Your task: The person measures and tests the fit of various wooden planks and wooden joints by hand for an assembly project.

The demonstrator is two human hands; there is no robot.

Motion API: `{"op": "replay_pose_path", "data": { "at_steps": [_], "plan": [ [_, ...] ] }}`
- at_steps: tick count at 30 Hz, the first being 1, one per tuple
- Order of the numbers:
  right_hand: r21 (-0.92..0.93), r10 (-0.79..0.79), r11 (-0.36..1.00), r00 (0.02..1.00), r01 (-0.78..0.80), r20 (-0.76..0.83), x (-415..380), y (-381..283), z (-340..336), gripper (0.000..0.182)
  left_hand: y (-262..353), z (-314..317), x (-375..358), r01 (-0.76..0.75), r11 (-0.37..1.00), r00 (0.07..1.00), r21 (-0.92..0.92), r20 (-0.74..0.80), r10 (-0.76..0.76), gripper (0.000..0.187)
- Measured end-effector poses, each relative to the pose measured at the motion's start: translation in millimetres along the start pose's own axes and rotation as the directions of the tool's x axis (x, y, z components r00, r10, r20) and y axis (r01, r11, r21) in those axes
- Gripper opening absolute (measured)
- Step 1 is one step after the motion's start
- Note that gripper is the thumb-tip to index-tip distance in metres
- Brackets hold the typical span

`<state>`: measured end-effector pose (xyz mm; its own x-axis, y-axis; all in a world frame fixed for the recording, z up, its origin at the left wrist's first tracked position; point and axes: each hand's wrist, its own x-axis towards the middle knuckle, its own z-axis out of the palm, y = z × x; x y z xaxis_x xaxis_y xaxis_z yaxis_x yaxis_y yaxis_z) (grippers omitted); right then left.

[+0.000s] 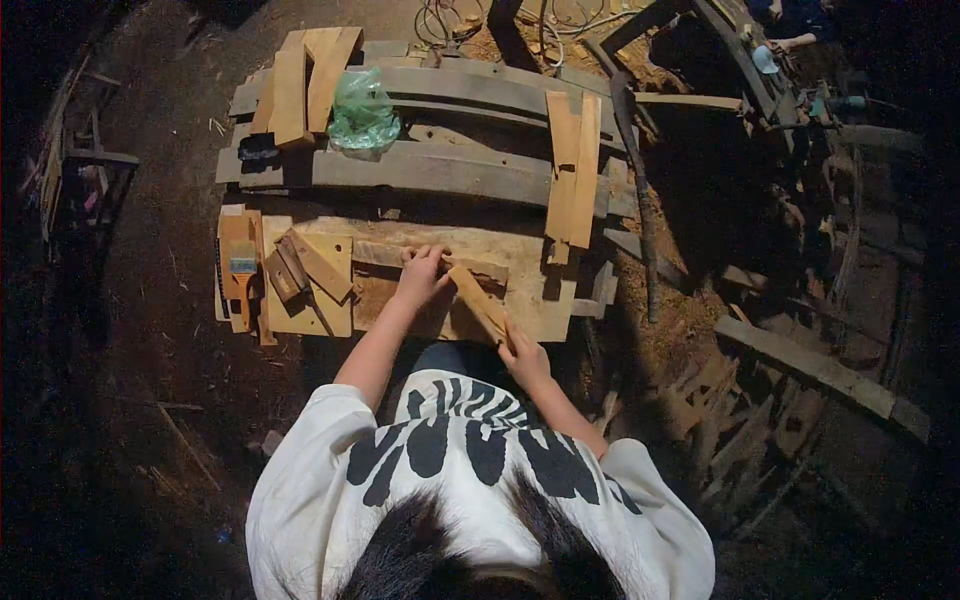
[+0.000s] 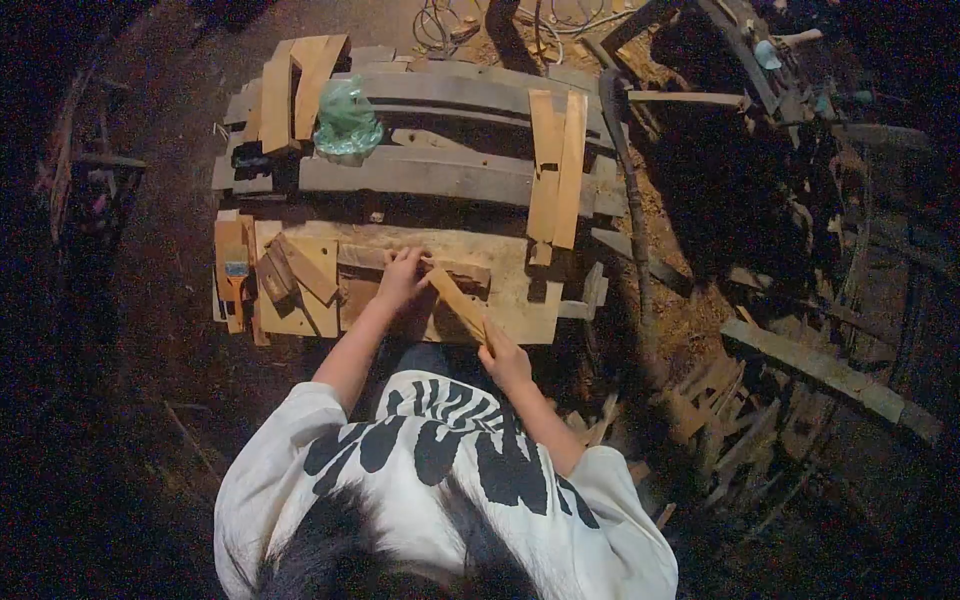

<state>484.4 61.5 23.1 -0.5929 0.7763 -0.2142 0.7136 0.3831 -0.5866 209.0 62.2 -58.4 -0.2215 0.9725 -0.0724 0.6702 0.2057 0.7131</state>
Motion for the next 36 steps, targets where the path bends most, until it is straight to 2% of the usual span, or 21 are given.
{"op": "replay_pose_path", "data": {
  "at_steps": [2,3,5,6,9,11,12,13,14,15,17,21,23,24,26,28,30,32,33,34,36],
  "plan": [
    [0.166,0.034,0.985,0.999,-0.037,0.016,-4,-4,-3,0.06,-2,2,0,-0.008,0.998,1.0,0.058,0.007,0.008,0.045],
    [0.168,0.034,0.985,0.999,-0.035,0.011,-4,-2,1,0.06,0,0,1,-0.016,0.994,1.0,0.112,0.02,0.014,0.045],
    [0.033,0.123,0.991,0.99,-0.126,0.067,-4,5,9,0.061,2,-3,2,-0.027,0.995,1.0,0.095,0.018,0.025,0.045],
    [0.033,0.126,0.991,0.99,-0.128,0.066,-5,4,8,0.061,3,-4,0,-0.031,0.997,0.999,0.076,0.019,0.03,0.046],
    [0.113,0.099,0.988,0.995,-0.1,0.017,-1,-1,0,0.063,5,-6,1,-0.027,0.995,1.0,0.096,0.014,0.026,0.046],
    [0.184,0.192,0.96,0.975,-0.21,0.115,-2,-6,-9,0.065,5,-6,0,-0.031,0.998,0.999,0.063,0.014,0.03,0.046],
    [0.183,0.195,0.96,0.974,-0.214,0.116,0,-3,-8,0.065,4,-6,1,-0.043,0.999,0.999,0.032,0.005,0.043,0.046],
    [0.128,0.198,0.968,0.971,-0.215,0.133,2,2,-4,0.066,4,-4,0,-0.045,0.992,0.998,0.12,-0.032,0.049,0.046],
    [0.073,0.204,0.974,0.967,-0.216,0.15,3,4,-2,0.066,3,-3,-1,-0.046,0.992,0.998,0.117,-0.03,0.05,0.046],
    [0.073,0.207,0.973,0.967,-0.22,0.148,5,2,-3,0.066,5,-5,0,-0.021,0.994,1.0,0.11,-0.003,0.022,0.047],
    [0.128,0.08,0.988,0.995,-0.087,0.055,4,-2,-8,0.066,8,-6,-1,0.011,0.995,0.999,0.098,0.029,-0.014,0.047],
    [0.177,0.063,0.982,0.998,-0.061,-0.002,4,-7,-13,0.063,3,-5,2,-0.002,0.998,0.999,0.06,0.033,0.0,0.048],
    [0.071,0.22,0.969,0.959,-0.235,0.178,8,-9,-15,0.061,1,-4,1,0.003,0.998,0.999,0.059,0.049,-0.006,0.048],
    [0.072,0.214,0.971,0.96,-0.23,0.18,8,-8,-14,0.061,3,-4,3,-0.019,0.996,1.0,0.089,0.005,0.019,0.047],
    [0.128,0.038,0.991,0.998,-0.033,-0.04,0,-7,-8,0.061,4,-5,0,-0.036,0.992,0.999,0.122,-0.028,0.039,0.046],
    [0.13,0.052,0.99,0.999,-0.05,-0.012,-1,-7,-9,0.061,7,-10,2,-0.039,0.998,0.999,0.039,0.014,0.038,0.045],
    [0.135,0.065,0.989,0.998,-0.068,0.024,-3,-6,-10,0.06,4,-5,2,-0.039,0.999,0.999,0.034,-0.004,0.04,0.046],
    [0.047,0.178,0.982,0.977,-0.184,0.116,-4,-5,-10,0.062,-2,-2,1,-0.037,0.998,0.999,0.041,-0.021,0.038,0.046],
    [0.147,0.139,0.978,0.987,-0.15,0.082,-6,-2,-7,0.064,-3,-1,3,-0.008,1.0,1.0,0.004,0.007,0.008,0.046],
    [0.153,0.136,0.977,0.986,-0.149,0.094,-9,2,-4,0.064,-3,1,1,0.025,0.999,0.999,-0.035,0.04,-0.023,0.046],
    [0.285,0.12,0.951,0.993,-0.119,0.017,-9,4,0,0.064,-5,0,1,0.015,1.0,0.999,-0.025,0.041,-0.014,0.047]
  ]
}}
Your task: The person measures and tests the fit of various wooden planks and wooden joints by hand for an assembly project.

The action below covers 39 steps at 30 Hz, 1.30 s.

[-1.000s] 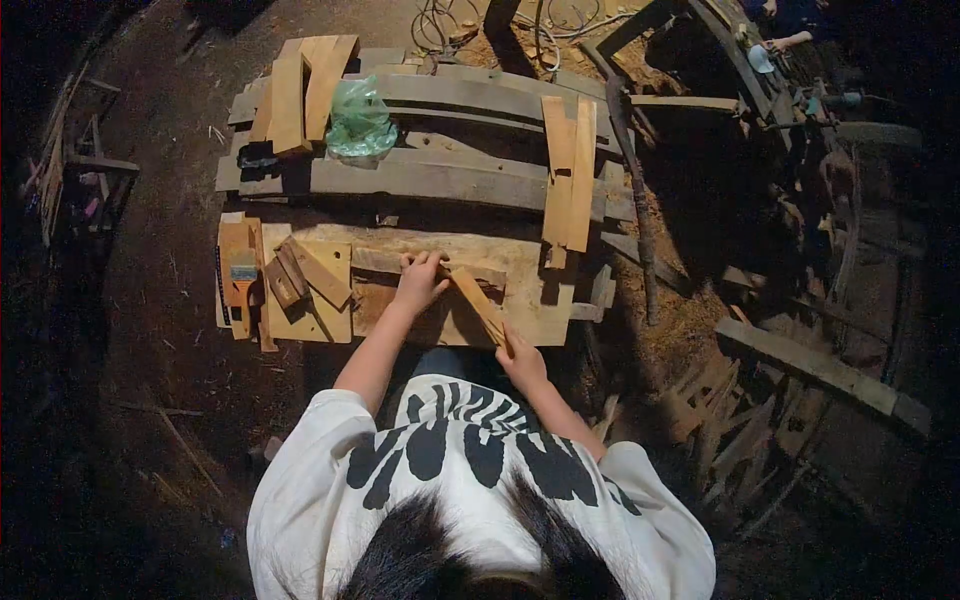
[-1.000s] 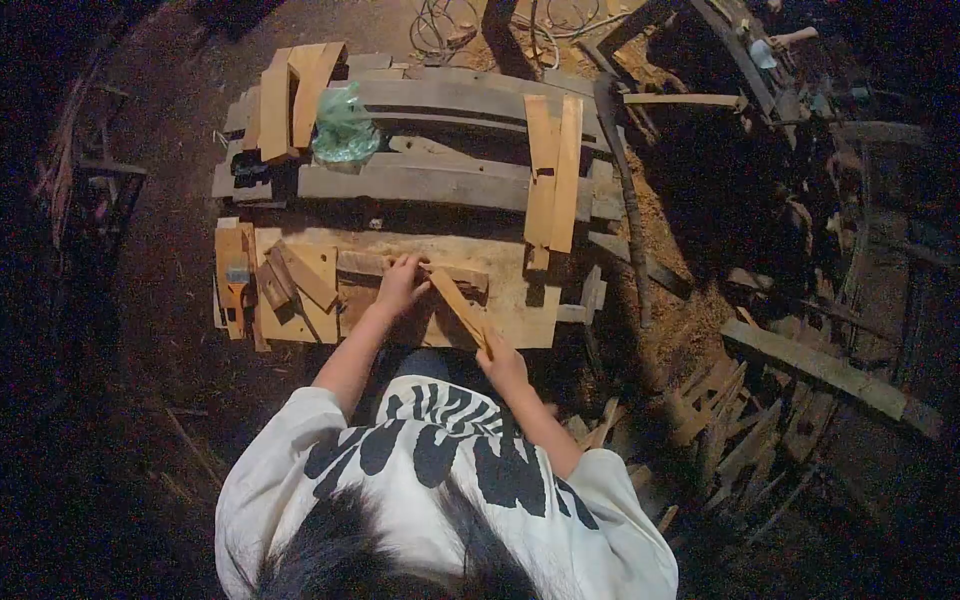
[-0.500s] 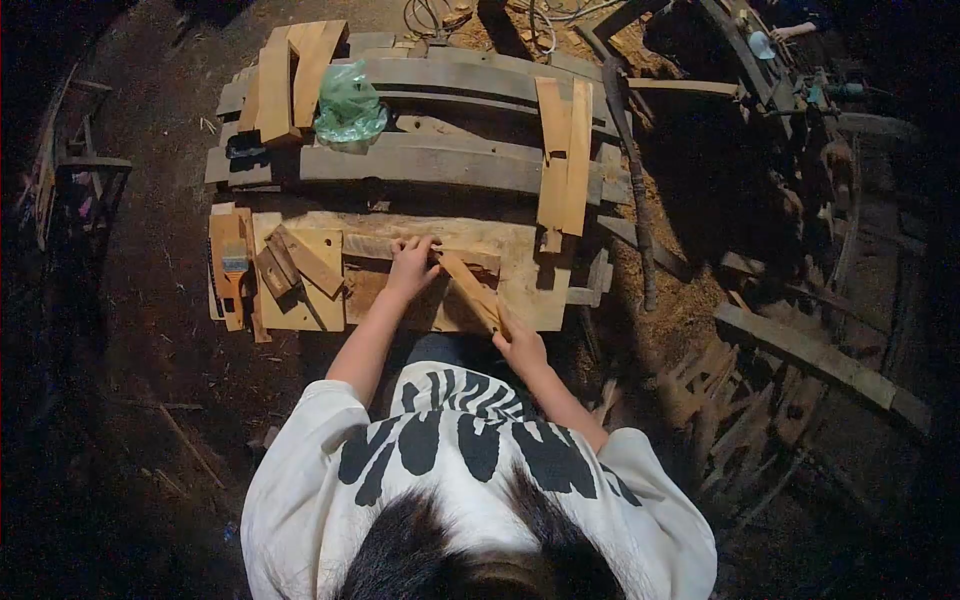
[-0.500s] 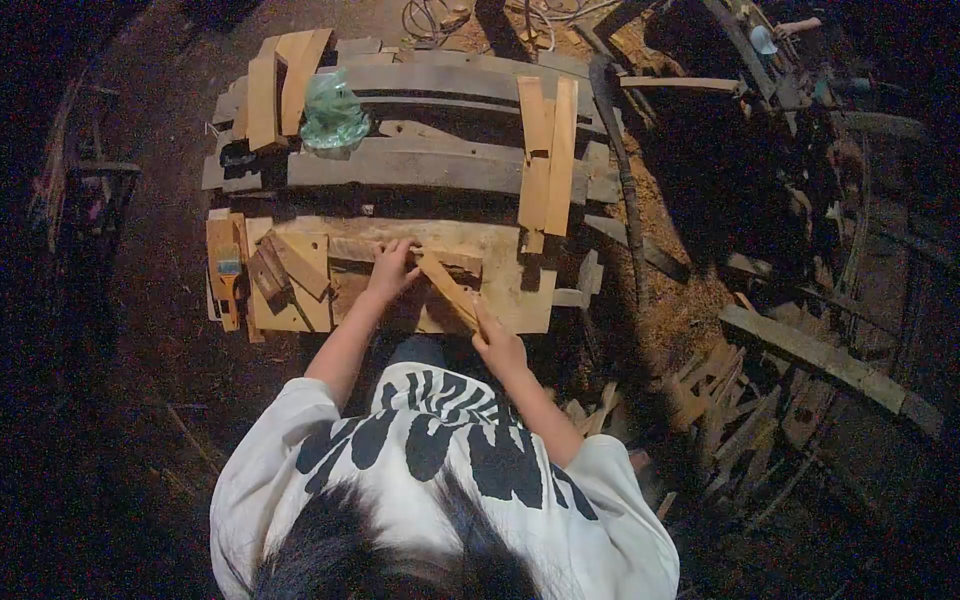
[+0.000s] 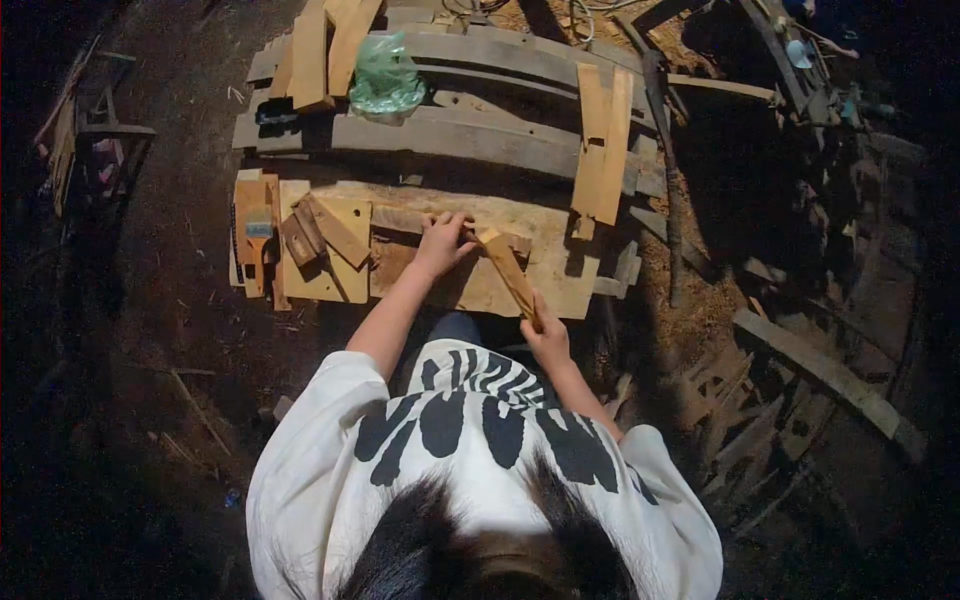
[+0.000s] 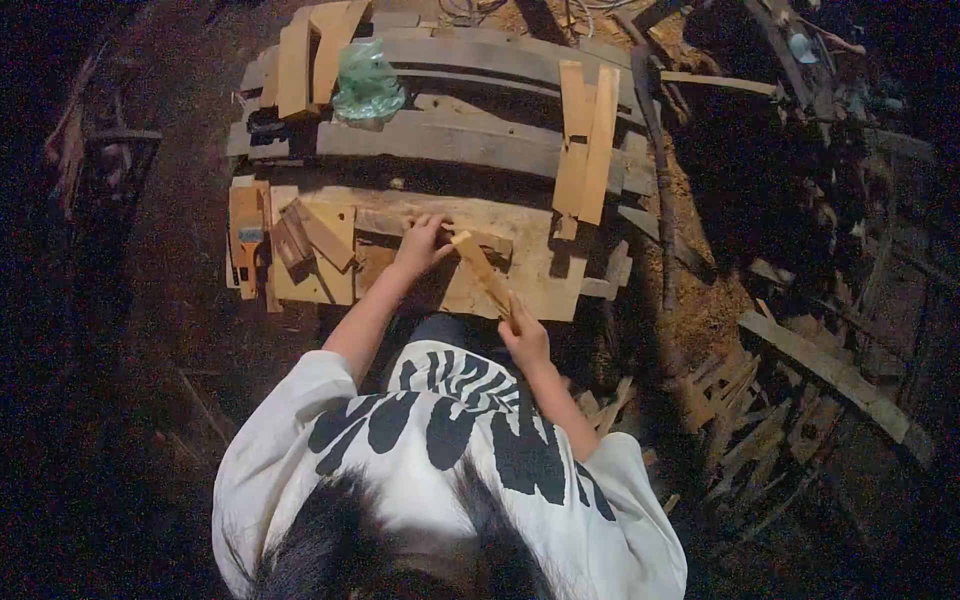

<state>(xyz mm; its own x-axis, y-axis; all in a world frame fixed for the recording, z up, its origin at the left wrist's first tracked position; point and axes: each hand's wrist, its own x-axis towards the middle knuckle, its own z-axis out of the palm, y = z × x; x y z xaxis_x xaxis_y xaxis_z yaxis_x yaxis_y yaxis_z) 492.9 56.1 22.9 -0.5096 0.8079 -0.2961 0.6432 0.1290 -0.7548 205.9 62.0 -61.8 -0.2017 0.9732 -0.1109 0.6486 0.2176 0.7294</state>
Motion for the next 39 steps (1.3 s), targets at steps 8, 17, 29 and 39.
{"op": "replay_pose_path", "data": {
  "at_steps": [8,17,29,39],
  "plan": [
    [0.11,0.368,0.926,0.929,-0.361,-0.044,1,-15,-11,0.054,15,-10,-3,-0.051,0.994,0.998,0.094,-0.029,0.054,0.051],
    [0.036,0.347,0.938,0.932,-0.345,-0.104,-19,48,-16,0.065,7,-23,-4,0.028,0.97,0.998,-0.242,-0.048,-0.041,0.05],
    [-0.466,0.632,0.729,0.754,-0.501,0.179,12,-34,-66,0.073,-49,-150,125,0.006,0.999,0.762,0.046,-0.647,0.025,0.012],
    [-0.435,0.636,0.749,0.726,-0.499,0.263,38,-37,-82,0.07,-99,-183,228,0.061,0.645,0.998,0.762,-0.062,-0.022,0.017]
  ]
}}
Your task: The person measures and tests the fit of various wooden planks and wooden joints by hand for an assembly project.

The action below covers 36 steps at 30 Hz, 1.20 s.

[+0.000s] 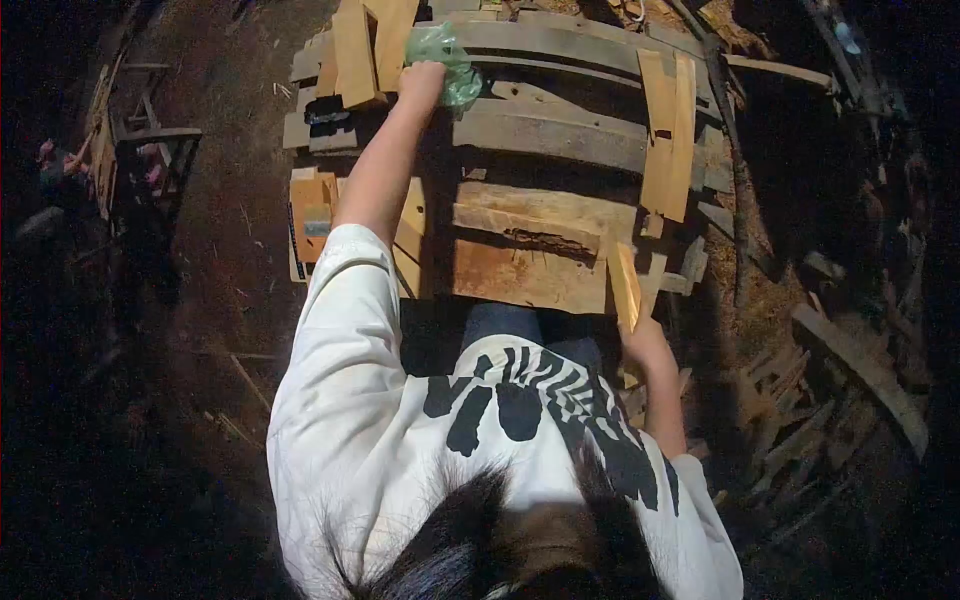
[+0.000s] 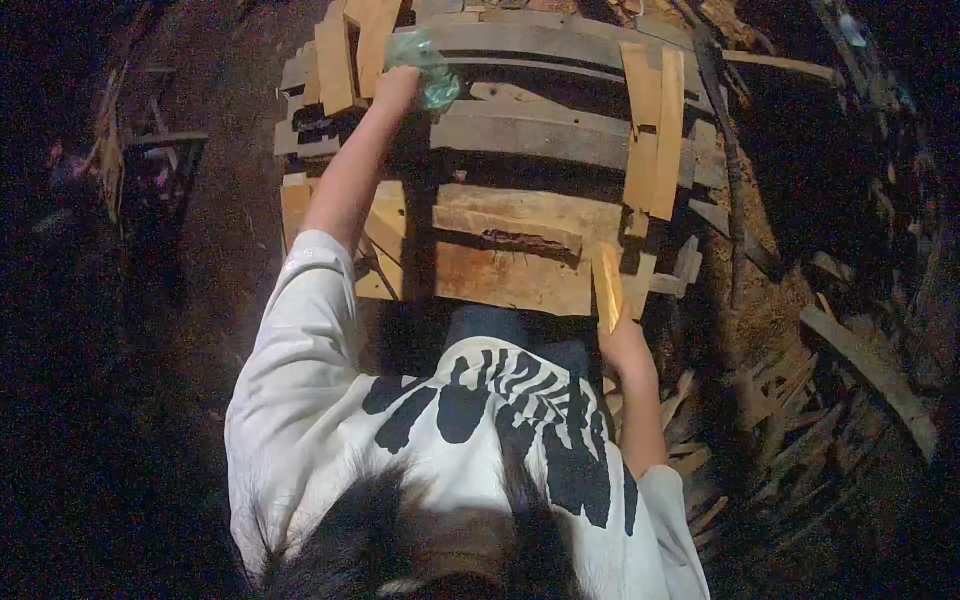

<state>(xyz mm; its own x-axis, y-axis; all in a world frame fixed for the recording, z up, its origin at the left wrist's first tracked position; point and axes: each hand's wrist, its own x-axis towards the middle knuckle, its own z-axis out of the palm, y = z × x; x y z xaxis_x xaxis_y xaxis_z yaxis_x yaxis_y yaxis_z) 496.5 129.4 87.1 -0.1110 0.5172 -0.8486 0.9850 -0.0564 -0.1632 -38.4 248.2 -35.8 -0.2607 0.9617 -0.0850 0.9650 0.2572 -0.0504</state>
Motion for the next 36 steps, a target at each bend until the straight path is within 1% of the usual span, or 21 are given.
{"op": "replay_pose_path", "data": {
  "at_steps": [2,3,4,5,11,13,15,18,19,21,22,24,25,26,27,28,30,31,33,34,36],
  "plan": [
    [0.009,-0.007,1.0,1.0,0.007,-0.008,2,8,7,0.069,0,-7,4,-0.048,0.995,0.997,0.09,0.06,0.042,0.018],
    [0.042,-0.01,0.999,0.999,0.012,-0.033,0,8,9,0.069,-3,-6,8,-0.059,0.994,0.997,0.094,0.063,0.053,0.018],
    [0.068,-0.006,0.998,0.997,0.012,-0.076,-4,4,16,0.068,-11,-2,13,-0.099,0.99,0.988,0.103,0.129,0.086,0.013],
    [0.078,0.0,0.997,0.997,0.005,-0.072,-5,4,18,0.068,-15,0,17,-0.139,0.983,0.971,0.117,0.212,0.112,0.015],
    [0.116,0.037,0.993,0.996,-0.027,-0.085,-8,3,22,0.067,-17,6,23,-0.198,0.957,0.949,0.213,0.284,0.133,0.015],
    [0.119,-0.001,0.993,0.995,0.013,-0.101,-7,7,25,0.066,-17,9,23,-0.228,0.946,0.941,0.232,0.302,0.153,0.014],
    [0.118,0.008,0.993,0.995,0.004,-0.095,-9,6,24,0.066,-14,0,21,-0.201,0.95,0.933,0.241,0.342,0.111,0.015],
    [0.13,0.016,0.992,0.994,-0.002,-0.109,-6,11,30,0.065,-6,-22,11,-0.251,0.921,0.935,0.297,0.322,0.151,0.014],
    [0.144,0.013,0.99,0.992,0.005,-0.125,-5,13,33,0.065,-8,-18,12,-0.257,0.92,0.933,0.295,0.323,0.157,0.014],
    [0.166,0.016,0.986,0.991,0.005,-0.13,-6,14,35,0.065,-10,-16,17,-0.276,0.912,0.908,0.303,0.394,0.144,0.015],
    [0.185,0.016,0.983,0.991,0.008,-0.131,-6,13,35,0.065,-8,-22,15,-0.28,0.911,0.907,0.303,0.393,0.148,0.015],
    [0.178,0.022,0.984,0.991,0.001,-0.131,-7,13,36,0.065,-5,-40,7,-0.38,0.874,0.868,0.303,0.443,0.224,0.021],
    [0.167,0.027,0.986,0.991,-0.005,-0.131,-7,12,37,0.066,-12,-28,9,-0.382,0.873,0.868,0.303,0.443,0.226,0.021],
    [0.169,0.028,0.986,0.991,-0.006,-0.13,-7,12,38,0.066,-26,-8,13,-0.358,0.899,0.89,0.252,0.385,0.246,0.022],
    [0.164,0.035,0.986,0.99,-0.012,-0.134,-7,12,38,0.066,-27,-8,12,-0.337,0.92,0.909,0.199,0.325,0.262,0.023],
    [0.159,0.047,0.987,0.989,-0.024,-0.138,-8,10,40,0.066,-28,-5,14,-0.342,0.919,0.906,0.195,0.327,0.268,0.023],
    [0.15,0.055,0.988,0.99,-0.035,-0.13,-9,8,41,0.066,-26,-12,17,-0.351,0.924,0.877,0.153,0.399,0.267,0.023],
    [0.138,0.06,0.989,0.99,-0.042,-0.125,-9,8,40,0.066,-24,-16,18,-0.356,0.923,0.874,0.149,0.402,0.272,0.023],
    [0.146,0.043,0.989,0.99,-0.024,-0.132,-12,6,39,0.067,-20,-18,19,-0.36,0.903,0.849,0.233,0.483,0.214,0.026],
    [0.153,0.019,0.988,0.99,0.003,-0.14,-12,6,38,0.068,-19,-16,19,-0.364,0.903,0.847,0.229,0.486,0.218,0.026],
    [0.152,0.04,0.988,0.99,-0.02,-0.133,-12,5,39,0.069,-20,-7,23,-0.333,0.908,0.854,0.252,0.49,0.177,0.025]
  ]
}}
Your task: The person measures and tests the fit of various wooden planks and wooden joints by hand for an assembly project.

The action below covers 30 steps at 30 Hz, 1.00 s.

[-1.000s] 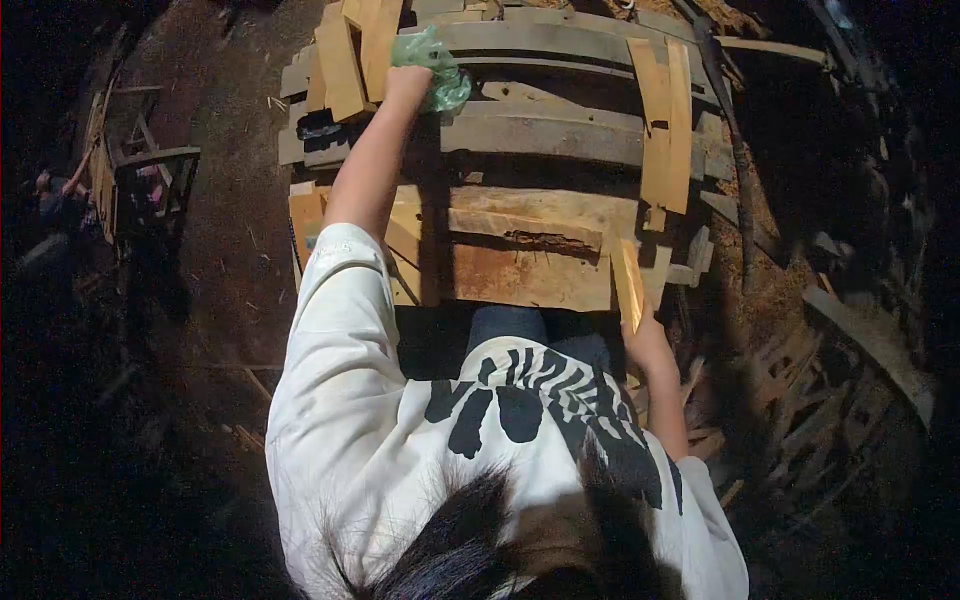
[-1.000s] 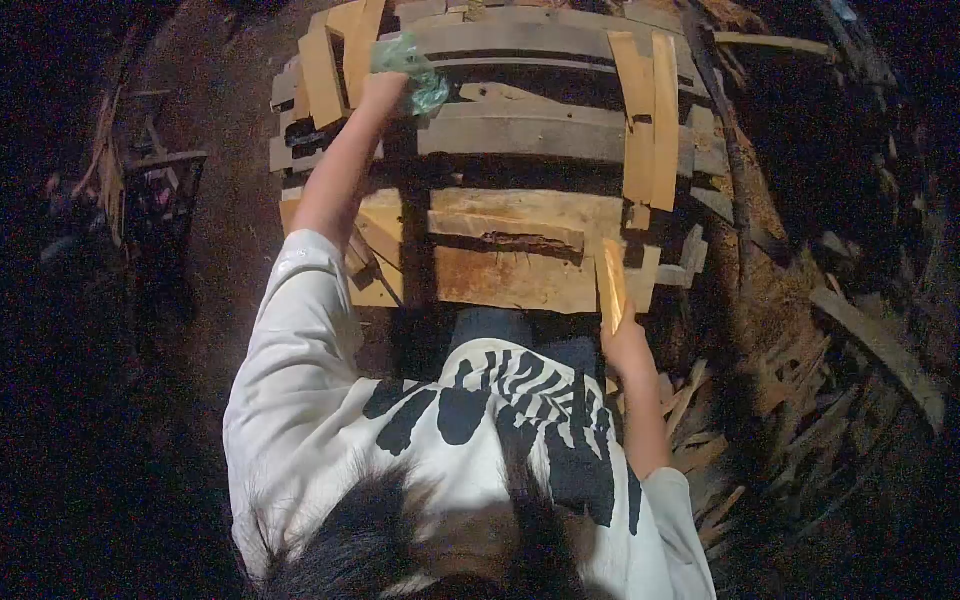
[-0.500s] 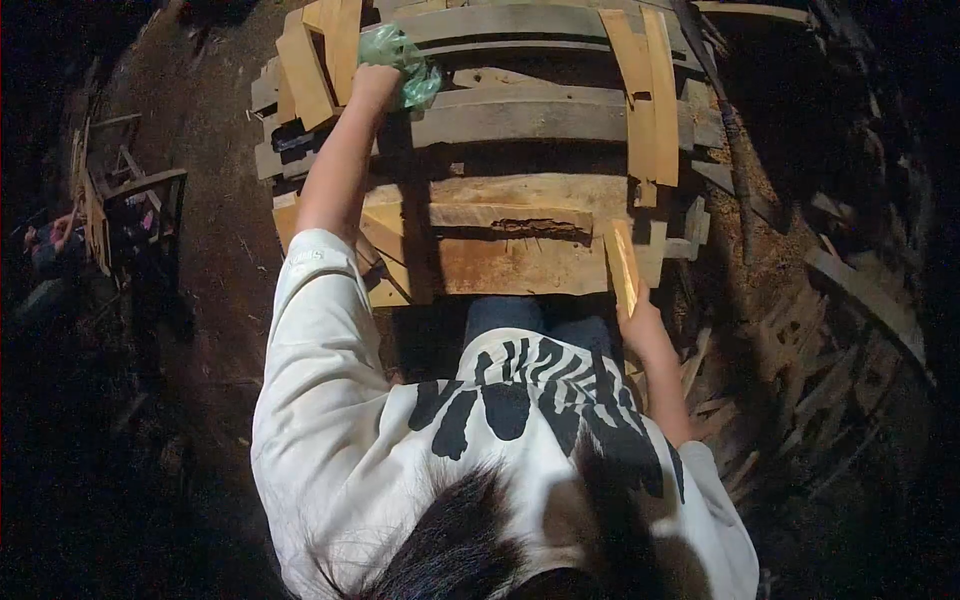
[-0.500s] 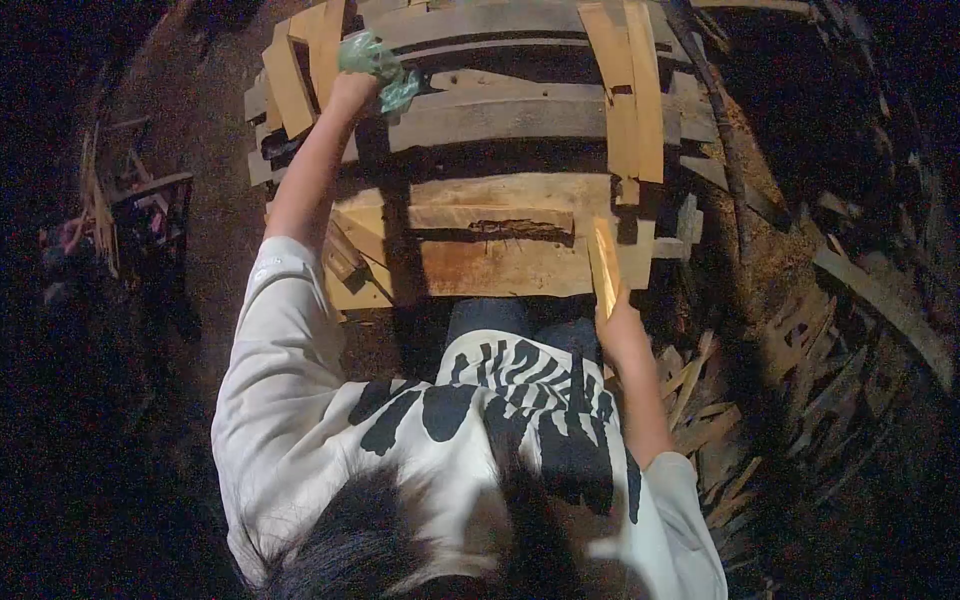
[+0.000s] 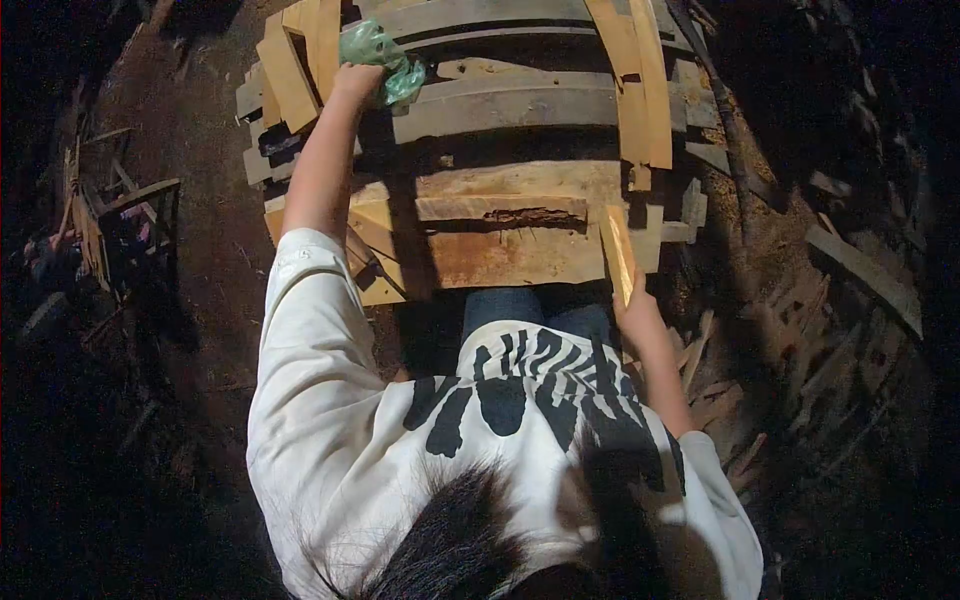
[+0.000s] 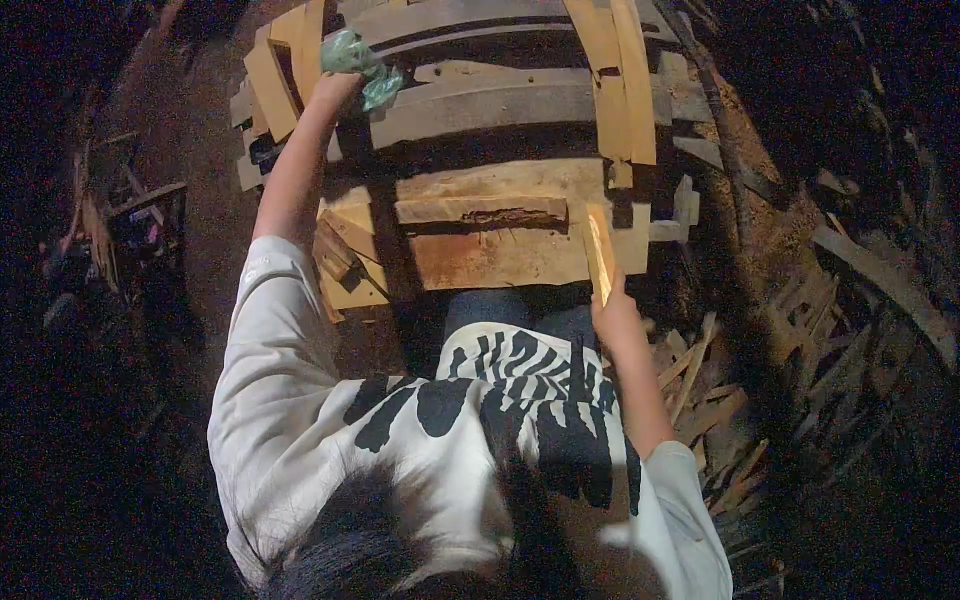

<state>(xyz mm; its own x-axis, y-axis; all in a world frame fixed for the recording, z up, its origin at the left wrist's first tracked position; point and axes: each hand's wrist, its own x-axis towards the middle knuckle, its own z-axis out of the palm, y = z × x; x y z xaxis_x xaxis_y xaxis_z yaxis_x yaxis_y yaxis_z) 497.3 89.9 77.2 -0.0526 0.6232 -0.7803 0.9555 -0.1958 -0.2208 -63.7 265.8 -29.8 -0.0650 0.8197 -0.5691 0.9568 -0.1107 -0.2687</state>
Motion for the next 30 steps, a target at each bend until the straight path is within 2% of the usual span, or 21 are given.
{"op": "replay_pose_path", "data": {
  "at_steps": [1,3,4,8,10,11,13,17,19,20,22,23,25,26,28,29,30],
  "plan": [
    [-0.004,0.014,1.0,1.0,-0.014,0.003,0,1,0,0.069,-2,8,6,-0.005,1.0,1.0,-0.005,0.001,0.005,0.025],
    [0.01,0.014,1.0,1.0,-0.014,0.003,1,3,0,0.069,-5,26,17,0.052,0.986,0.988,-0.16,-0.137,-0.074,0.017],
    [0.026,0.012,1.0,1.0,-0.012,0.0,1,3,0,0.069,1,7,8,0.031,0.995,0.996,-0.094,-0.079,-0.039,0.016],
    [0.006,0.009,1.0,1.0,-0.009,-0.015,0,3,0,0.066,7,-1,1,0.027,0.999,0.993,-0.039,-0.117,-0.031,0.015],
    [0.008,-0.031,0.999,0.999,0.032,-0.04,1,6,2,0.065,8,-2,1,0.029,1.0,0.998,-0.009,-0.055,-0.029,0.018],
    [0.008,-0.029,1.0,0.999,0.029,-0.038,0,7,2,0.065,6,7,4,0.026,1.0,0.998,-0.01,-0.052,-0.027,0.018],
    [0.011,-0.007,1.0,1.0,0.007,-0.022,-2,0,-3,0.065,1,23,12,0.012,0.998,0.985,-0.054,-0.169,-0.021,0.02],
    [0.045,0.006,0.999,1.0,-0.006,-0.004,0,1,-4,0.064,1,21,8,0.035,0.998,0.987,-0.047,-0.156,-0.042,0.028],
    [0.013,-0.01,1.0,1.0,0.01,-0.008,-1,0,-4,0.066,2,18,2,0.063,0.983,0.98,-0.174,-0.177,-0.094,0.031],
    [0.013,-0.01,1.0,1.0,0.01,-0.007,-1,0,-5,0.066,3,17,-4,0.063,0.983,0.98,-0.174,-0.177,-0.094,0.031],
    [-0.013,0.02,1.0,1.0,-0.02,0.021,0,-1,-6,0.067,3,21,-15,-0.005,0.987,0.911,-0.162,-0.408,-0.062,0.03],
    [-0.013,0.02,1.0,1.0,-0.02,0.021,0,-1,-6,0.067,0,31,-11,-0.005,0.987,0.911,-0.162,-0.408,-0.062,0.03],
    [-0.014,0.0,1.0,1.0,0.0,0.007,-2,-3,-8,0.067,-7,49,-3,-0.118,0.944,0.725,-0.31,-0.677,-0.132,0.031],
    [-0.014,0.0,1.0,1.0,0.0,0.006,-1,-1,-6,0.067,-7,52,-3,-0.118,0.944,0.724,-0.31,-0.677,-0.132,0.031],
    [-0.028,0.009,1.0,1.0,-0.009,0.018,3,2,-3,0.066,1,34,-18,-0.147,0.846,0.737,-0.512,-0.627,-0.252,0.033],
    [-0.026,0.01,1.0,1.0,-0.009,0.014,4,2,-4,0.066,5,22,-28,-0.15,0.846,0.735,-0.511,-0.63,-0.25,0.033],
    [-0.041,0.007,0.999,1.0,-0.007,0.02,3,0,-6,0.066,12,3,-41,-0.067,0.843,0.782,-0.534,-0.553,-0.288,0.033]
  ]
}}
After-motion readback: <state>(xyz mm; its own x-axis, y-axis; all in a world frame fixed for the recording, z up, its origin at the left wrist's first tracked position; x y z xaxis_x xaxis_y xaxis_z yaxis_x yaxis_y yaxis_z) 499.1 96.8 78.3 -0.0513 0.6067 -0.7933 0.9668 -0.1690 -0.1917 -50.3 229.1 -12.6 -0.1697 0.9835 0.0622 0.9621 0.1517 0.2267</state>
